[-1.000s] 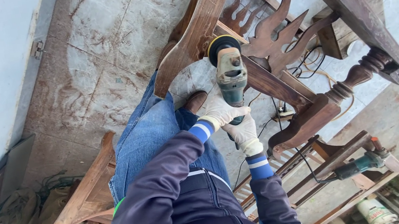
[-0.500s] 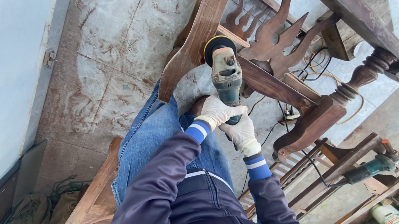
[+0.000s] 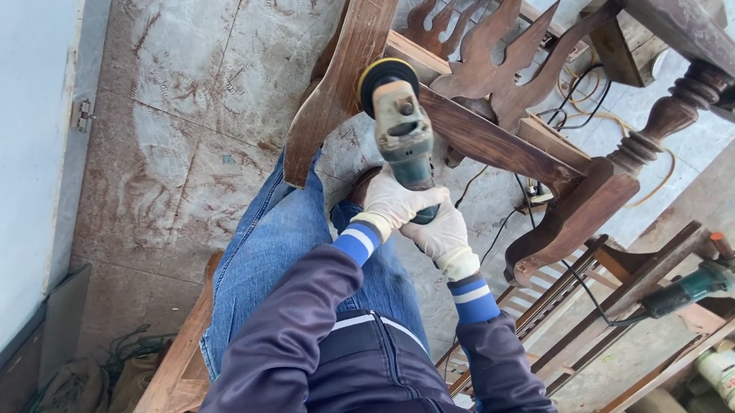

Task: The person uses an angle grinder fitted with a sanding disc to sand the frame of a carved wooden chair, moving the tool along the rails and legs. They reposition around the chair and continue sanding different surfaces of the wooden frame.

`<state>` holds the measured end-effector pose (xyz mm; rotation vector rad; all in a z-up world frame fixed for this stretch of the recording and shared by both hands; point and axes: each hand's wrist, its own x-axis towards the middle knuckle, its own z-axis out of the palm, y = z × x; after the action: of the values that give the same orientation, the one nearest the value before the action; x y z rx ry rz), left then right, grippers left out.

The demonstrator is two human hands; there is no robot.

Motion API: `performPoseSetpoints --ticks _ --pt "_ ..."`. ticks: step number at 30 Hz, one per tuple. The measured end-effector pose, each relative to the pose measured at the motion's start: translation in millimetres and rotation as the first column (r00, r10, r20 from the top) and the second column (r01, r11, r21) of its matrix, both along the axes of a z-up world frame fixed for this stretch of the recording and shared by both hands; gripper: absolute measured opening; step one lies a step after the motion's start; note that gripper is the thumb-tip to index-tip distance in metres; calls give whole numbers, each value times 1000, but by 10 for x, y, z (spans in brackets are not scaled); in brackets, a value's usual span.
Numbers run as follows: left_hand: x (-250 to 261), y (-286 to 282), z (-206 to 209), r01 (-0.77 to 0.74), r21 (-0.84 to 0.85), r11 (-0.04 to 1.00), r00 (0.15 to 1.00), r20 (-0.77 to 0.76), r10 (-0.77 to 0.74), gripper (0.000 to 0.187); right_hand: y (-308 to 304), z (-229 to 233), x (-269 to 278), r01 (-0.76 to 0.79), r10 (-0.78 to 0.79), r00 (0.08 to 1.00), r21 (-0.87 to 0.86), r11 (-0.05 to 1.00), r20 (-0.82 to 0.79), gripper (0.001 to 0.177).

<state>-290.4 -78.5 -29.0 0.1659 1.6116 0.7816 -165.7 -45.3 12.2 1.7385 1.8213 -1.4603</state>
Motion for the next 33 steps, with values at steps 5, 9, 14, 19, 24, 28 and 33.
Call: performPoseSetpoints --ticks 5,9,14,19,24,28,33 --pt "-187 40 42 -370 88 925 902 273 335 63 11 -24 -206 -45 44 995 7 999 87 73" --pt "-237 74 72 -557 84 826 785 376 492 60 -6 2 -252 -39 43 991 -28 999 128 72" --pt "-12 173 -117 -340 28 940 885 347 309 56 -142 -7 -121 217 -217 976 -20 976 19 68" --pt "170 280 -137 -220 181 959 971 140 196 80 -126 54 -15 330 -330 943 -17 944 -30 69" --pt "38 59 -167 -403 46 914 856 372 359 48 -96 -11 -70 205 -206 979 -54 977 -5 70" --pt "-256 41 -176 -358 -21 934 892 289 348 44 -12 -21 -305 65 -65 998 -27 998 -5 80" --pt "-101 267 -211 -477 51 877 851 278 446 43 237 -100 -135 18 -18 1000 -30 999 -3 76"
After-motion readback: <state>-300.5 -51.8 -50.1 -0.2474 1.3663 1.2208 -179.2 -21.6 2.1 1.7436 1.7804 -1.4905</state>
